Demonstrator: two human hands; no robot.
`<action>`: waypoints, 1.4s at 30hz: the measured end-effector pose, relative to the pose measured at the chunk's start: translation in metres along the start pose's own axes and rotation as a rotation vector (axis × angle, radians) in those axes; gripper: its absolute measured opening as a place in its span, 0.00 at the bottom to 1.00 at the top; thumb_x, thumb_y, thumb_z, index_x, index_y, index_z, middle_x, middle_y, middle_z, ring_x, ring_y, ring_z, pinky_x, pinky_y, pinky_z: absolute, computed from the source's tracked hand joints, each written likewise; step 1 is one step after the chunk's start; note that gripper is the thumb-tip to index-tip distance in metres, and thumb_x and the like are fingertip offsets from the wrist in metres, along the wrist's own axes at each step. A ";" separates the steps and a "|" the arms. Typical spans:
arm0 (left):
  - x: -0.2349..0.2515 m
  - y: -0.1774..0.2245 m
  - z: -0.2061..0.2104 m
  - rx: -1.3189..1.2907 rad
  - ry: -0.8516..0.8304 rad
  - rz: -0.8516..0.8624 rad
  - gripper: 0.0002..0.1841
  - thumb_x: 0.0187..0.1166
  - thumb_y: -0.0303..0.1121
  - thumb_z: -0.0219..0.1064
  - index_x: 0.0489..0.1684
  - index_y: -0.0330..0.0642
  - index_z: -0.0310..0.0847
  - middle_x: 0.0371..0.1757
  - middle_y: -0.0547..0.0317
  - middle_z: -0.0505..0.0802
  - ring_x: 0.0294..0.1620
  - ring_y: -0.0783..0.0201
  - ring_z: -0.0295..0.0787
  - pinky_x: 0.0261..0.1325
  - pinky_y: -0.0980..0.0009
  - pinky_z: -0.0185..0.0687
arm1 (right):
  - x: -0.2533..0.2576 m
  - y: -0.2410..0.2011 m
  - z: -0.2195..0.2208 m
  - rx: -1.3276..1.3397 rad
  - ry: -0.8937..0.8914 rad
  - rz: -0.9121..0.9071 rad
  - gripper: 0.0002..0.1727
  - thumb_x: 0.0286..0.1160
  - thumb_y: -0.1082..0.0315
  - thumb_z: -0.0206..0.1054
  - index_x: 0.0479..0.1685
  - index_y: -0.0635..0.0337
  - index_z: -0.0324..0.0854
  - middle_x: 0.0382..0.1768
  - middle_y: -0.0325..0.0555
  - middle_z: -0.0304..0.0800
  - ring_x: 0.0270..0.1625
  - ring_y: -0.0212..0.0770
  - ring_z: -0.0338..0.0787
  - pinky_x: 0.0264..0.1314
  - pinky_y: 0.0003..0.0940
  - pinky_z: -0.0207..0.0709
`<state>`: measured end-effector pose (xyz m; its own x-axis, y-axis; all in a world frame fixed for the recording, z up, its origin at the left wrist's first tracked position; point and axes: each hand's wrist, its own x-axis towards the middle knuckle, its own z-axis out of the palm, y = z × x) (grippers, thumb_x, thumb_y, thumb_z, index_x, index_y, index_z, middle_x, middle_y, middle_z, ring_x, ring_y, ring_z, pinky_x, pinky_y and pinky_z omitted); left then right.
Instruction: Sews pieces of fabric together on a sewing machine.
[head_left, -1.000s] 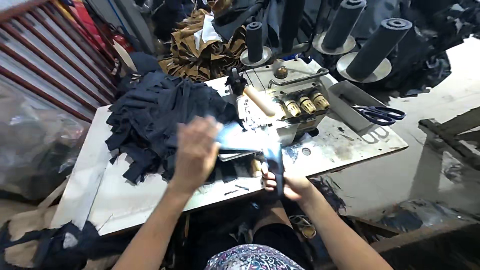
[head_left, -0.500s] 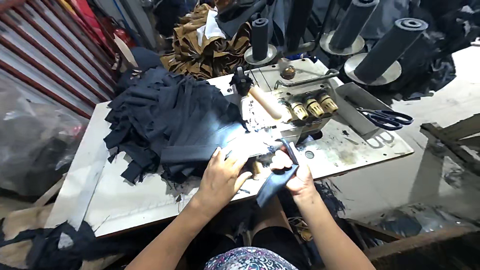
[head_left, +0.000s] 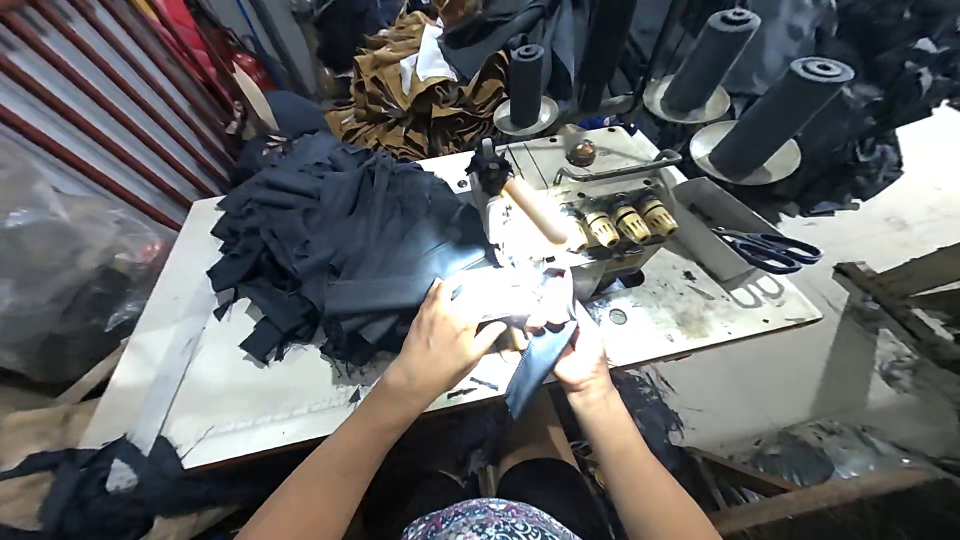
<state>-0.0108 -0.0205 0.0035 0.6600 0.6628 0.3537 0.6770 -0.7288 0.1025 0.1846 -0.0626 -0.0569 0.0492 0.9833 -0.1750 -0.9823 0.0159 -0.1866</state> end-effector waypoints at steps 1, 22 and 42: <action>0.005 -0.004 -0.001 0.013 -0.013 0.031 0.24 0.87 0.50 0.54 0.72 0.52 0.86 0.73 0.63 0.89 0.78 0.54 0.80 0.80 0.52 0.70 | 0.001 0.000 0.000 -0.033 0.016 -0.012 0.32 0.95 0.52 0.34 0.34 0.59 0.81 0.20 0.43 0.84 0.27 0.41 0.90 0.39 0.37 0.90; -0.075 -0.002 -0.166 -0.905 0.719 -0.053 0.23 0.68 0.37 0.83 0.59 0.44 0.82 0.70 0.57 0.85 0.77 0.48 0.81 0.80 0.51 0.82 | -0.052 0.058 -0.026 -0.740 -1.354 0.393 0.24 0.85 0.50 0.58 0.45 0.67 0.85 0.51 0.47 0.93 0.60 0.34 0.89 0.69 0.34 0.79; -0.038 -0.081 -0.123 -0.122 0.502 -0.466 0.21 0.88 0.44 0.62 0.62 0.32 0.79 0.63 0.44 0.86 0.63 0.55 0.85 0.69 0.55 0.80 | -0.070 -0.064 0.010 -0.637 -0.544 0.104 0.16 0.80 0.43 0.65 0.43 0.42 0.90 0.17 0.27 0.85 0.15 0.21 0.82 0.20 0.19 0.79</action>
<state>-0.1307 -0.0082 0.0964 0.0593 0.7730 0.6317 0.7921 -0.4216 0.4415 0.2424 -0.1311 -0.0231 -0.2900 0.9268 0.2384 -0.6791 -0.0237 -0.7337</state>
